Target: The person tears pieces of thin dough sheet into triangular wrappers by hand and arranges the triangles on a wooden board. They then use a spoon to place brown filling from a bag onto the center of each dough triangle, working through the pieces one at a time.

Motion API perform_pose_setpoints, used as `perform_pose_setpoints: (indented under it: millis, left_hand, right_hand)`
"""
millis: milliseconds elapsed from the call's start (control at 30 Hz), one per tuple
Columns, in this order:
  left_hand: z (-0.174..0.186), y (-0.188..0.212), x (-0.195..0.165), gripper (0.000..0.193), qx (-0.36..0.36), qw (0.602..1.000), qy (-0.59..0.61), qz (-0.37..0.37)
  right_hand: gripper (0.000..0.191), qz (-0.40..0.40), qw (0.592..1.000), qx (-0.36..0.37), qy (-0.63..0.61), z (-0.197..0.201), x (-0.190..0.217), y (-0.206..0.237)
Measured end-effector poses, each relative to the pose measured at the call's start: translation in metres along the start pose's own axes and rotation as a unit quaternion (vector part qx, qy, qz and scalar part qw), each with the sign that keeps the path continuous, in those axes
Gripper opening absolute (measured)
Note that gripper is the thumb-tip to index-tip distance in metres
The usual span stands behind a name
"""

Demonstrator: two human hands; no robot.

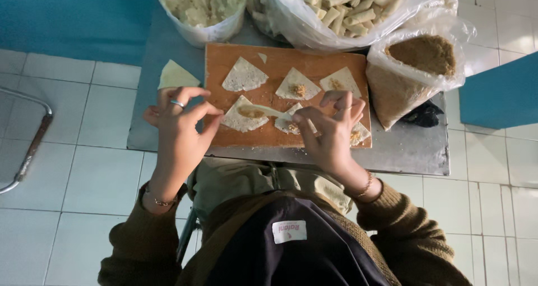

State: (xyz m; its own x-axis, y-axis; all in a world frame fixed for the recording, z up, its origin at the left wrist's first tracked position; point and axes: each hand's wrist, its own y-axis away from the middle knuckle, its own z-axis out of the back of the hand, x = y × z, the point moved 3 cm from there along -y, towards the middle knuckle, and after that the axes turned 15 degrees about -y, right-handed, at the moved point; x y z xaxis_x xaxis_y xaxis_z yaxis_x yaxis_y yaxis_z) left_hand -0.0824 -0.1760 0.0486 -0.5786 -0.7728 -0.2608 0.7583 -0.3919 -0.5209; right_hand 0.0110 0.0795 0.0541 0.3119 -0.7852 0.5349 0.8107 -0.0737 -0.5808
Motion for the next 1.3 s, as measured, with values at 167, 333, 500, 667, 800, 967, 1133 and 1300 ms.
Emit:
perform_pose_setpoints:
  millis: [167,333,500,667,800,967,1133,1300]
  left_hand:
    - [-0.004,0.003,0.002,0.011,-0.004,1.000,0.007,-0.002]
    - [-0.001,0.005,-0.001,0.010,-0.001,1.000,-0.004,-0.002]
    - [0.005,0.004,-0.003,0.009,-0.005,1.000,0.008,-0.007]
    - [0.005,0.004,-0.003,0.011,-0.006,1.000,0.012,-0.006]
    - [0.006,0.005,-0.002,0.011,-0.008,1.000,0.014,-0.005]
    - [0.006,0.006,0.000,0.011,-0.007,1.000,0.026,-0.002]
    - [0.002,0.004,0.002,0.010,-0.002,1.000,0.017,-0.005]
    - [-0.006,0.003,0.001,0.010,0.010,1.000,0.003,-0.006]
  right_hand:
    - [0.015,0.054,0.997,0.043,0.040,-0.009,-0.002,0.010]
    - [0.022,0.118,0.989,0.039,0.075,-0.009,-0.007,0.022]
    - [0.025,0.169,0.979,0.021,0.110,-0.010,-0.009,0.028]
    - [0.025,0.170,0.981,0.024,0.096,-0.007,-0.010,0.028]
    - [0.028,0.175,0.977,0.045,0.111,-0.002,-0.010,0.029]
    - [0.036,0.205,0.964,0.054,0.163,0.006,-0.011,0.027]
    - [0.041,0.210,0.966,0.056,0.140,0.010,-0.014,0.025]
    - [0.043,0.242,0.955,0.041,0.166,0.009,-0.013,0.025]
